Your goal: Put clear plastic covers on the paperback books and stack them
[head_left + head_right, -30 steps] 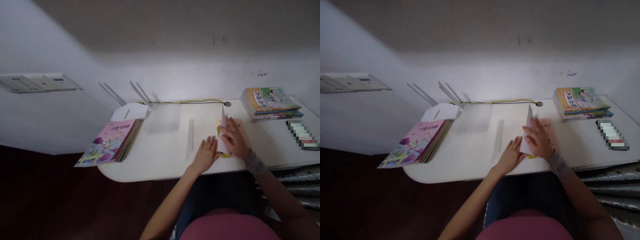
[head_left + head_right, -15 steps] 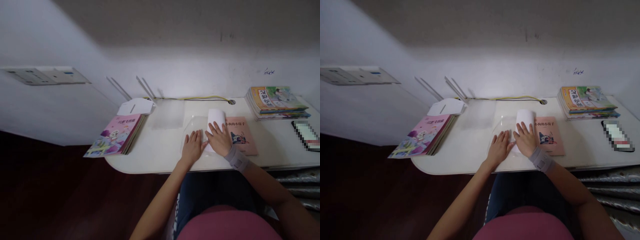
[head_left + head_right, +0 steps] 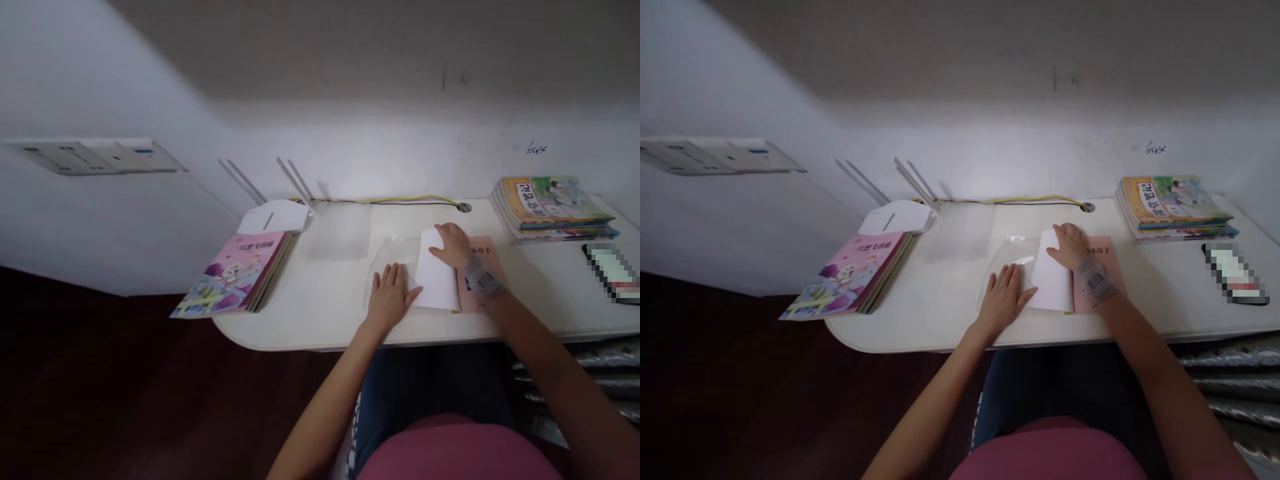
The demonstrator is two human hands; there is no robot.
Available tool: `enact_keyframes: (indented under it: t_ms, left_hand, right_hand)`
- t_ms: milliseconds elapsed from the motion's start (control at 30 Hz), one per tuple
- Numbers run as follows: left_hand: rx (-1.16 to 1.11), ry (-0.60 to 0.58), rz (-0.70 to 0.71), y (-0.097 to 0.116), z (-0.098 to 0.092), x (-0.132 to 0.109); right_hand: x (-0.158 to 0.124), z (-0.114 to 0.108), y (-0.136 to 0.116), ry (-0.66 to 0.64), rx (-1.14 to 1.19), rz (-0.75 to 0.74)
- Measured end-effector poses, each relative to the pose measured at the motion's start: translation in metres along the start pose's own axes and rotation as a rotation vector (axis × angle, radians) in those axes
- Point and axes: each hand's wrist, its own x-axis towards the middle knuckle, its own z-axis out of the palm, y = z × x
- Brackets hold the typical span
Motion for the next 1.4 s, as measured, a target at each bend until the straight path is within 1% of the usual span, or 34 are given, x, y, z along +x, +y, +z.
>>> enact_keyframes:
  t_ms: [133, 333, 400, 500, 600, 667, 767, 833, 900, 1000, 1100, 1233, 1400]
  left_hand:
    - [0.030, -0.009, -0.007, 0.000, 0.001, 0.000]
    - [0.059, -0.042, -0.025, 0.002, 0.000, -0.001]
    - [0.063, -0.075, -0.029, 0.002, -0.003, -0.002]
    - [0.048, -0.164, 0.001, -0.001, -0.013, -0.002]
    - [0.038, -0.238, 0.021, -0.007, -0.024, 0.013]
    - [0.040, -0.273, 0.020, -0.010, -0.027, 0.032]
    - [0.041, -0.308, 0.016, -0.014, -0.025, 0.064]
    - [0.050, -0.293, 0.013, -0.015, -0.019, 0.079]
    - [0.068, -0.254, 0.026, -0.016, -0.013, 0.085]
    - [0.099, -0.205, 0.048, -0.016, -0.006, 0.081]
    - [0.113, -0.185, 0.044, -0.017, -0.003, 0.076]
    - [0.126, -0.167, 0.039, -0.017, -0.002, 0.075]
    - [0.118, -0.171, 0.024, -0.016, -0.004, 0.075]
  right_hand:
    - [-0.006, 0.005, -0.006, 0.051, -0.108, -0.019]
    - [-0.010, 0.008, -0.013, 0.061, -0.178, -0.082]
    - [-0.010, 0.008, -0.013, 0.067, -0.186, -0.098]
    - [-0.010, 0.008, -0.013, 0.056, -0.183, -0.101]
    - [-0.008, 0.008, -0.011, 0.038, -0.157, -0.095]
    - [-0.007, 0.008, -0.009, 0.037, -0.142, -0.104]
    - [-0.004, 0.008, -0.006, 0.045, -0.143, -0.101]
    - [-0.003, 0.008, -0.003, 0.043, -0.151, -0.085]
    - [-0.002, 0.007, -0.001, 0.027, -0.153, -0.082]
    - [-0.001, 0.006, 0.003, -0.001, -0.146, -0.081]
    - [0.000, 0.005, 0.006, -0.031, -0.150, -0.080]
    - [0.001, 0.006, 0.005, -0.098, -0.153, -0.137]
    - [0.001, 0.009, 0.004, -0.091, -0.151, -0.155]
